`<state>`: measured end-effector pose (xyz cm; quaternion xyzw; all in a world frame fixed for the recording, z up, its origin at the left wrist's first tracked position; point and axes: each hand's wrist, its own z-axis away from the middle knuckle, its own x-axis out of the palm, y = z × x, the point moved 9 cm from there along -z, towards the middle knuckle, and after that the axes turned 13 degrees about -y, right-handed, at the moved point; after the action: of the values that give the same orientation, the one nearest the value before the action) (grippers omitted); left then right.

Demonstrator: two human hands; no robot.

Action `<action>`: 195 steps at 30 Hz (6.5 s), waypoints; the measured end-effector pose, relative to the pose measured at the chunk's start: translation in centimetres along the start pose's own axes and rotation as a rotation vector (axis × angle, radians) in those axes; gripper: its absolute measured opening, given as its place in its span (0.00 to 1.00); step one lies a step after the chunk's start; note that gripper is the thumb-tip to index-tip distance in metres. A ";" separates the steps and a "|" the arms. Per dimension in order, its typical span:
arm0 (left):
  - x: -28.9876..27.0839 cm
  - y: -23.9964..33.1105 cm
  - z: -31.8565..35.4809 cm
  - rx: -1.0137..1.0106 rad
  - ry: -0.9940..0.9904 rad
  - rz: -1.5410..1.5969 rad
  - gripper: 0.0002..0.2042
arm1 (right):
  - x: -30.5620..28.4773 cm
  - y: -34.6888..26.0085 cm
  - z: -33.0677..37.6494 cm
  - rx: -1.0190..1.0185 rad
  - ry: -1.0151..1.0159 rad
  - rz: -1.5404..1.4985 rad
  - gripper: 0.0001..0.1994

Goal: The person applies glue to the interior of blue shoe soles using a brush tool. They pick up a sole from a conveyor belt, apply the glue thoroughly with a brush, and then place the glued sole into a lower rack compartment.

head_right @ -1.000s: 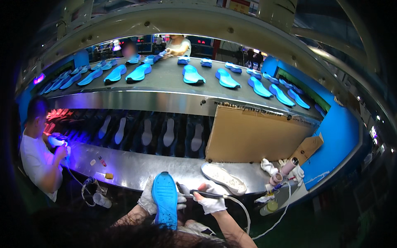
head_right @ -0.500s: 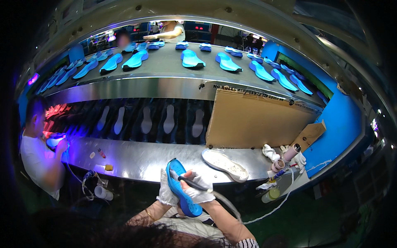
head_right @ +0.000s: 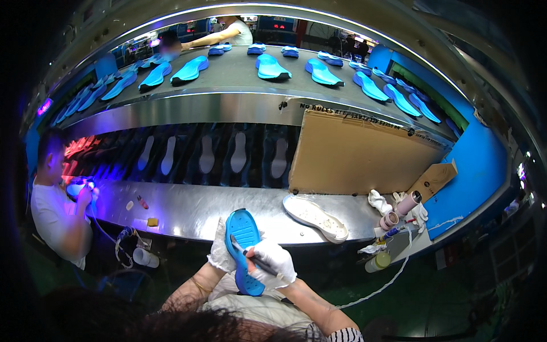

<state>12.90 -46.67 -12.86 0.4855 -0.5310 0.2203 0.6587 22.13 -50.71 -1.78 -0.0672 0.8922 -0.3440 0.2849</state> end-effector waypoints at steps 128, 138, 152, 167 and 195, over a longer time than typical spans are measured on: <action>2.8 4.1 -1.5 0.297 -0.148 0.081 0.37 | -2.3 1.8 -1.1 0.322 -0.102 -0.146 0.06; 4.7 2.5 -1.6 0.248 -0.212 -0.001 0.42 | 0.8 2.0 0.3 0.324 -0.067 -0.584 0.08; 5.4 4.5 -1.2 0.360 -0.333 0.027 0.39 | 0.7 4.8 1.7 0.545 -0.140 -0.691 0.04; 5.6 4.9 -2.5 0.189 -0.423 0.162 0.35 | -0.5 2.7 1.3 0.311 -0.204 -0.564 0.05; 10.3 4.0 -3.3 -0.035 -0.282 0.090 0.32 | -3.4 0.3 -0.7 0.106 -0.109 -0.298 0.06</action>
<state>14.78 -44.34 -1.72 0.4760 -0.6431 0.1699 0.5752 24.60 -48.98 0.03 -0.2020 0.8361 -0.4250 0.2820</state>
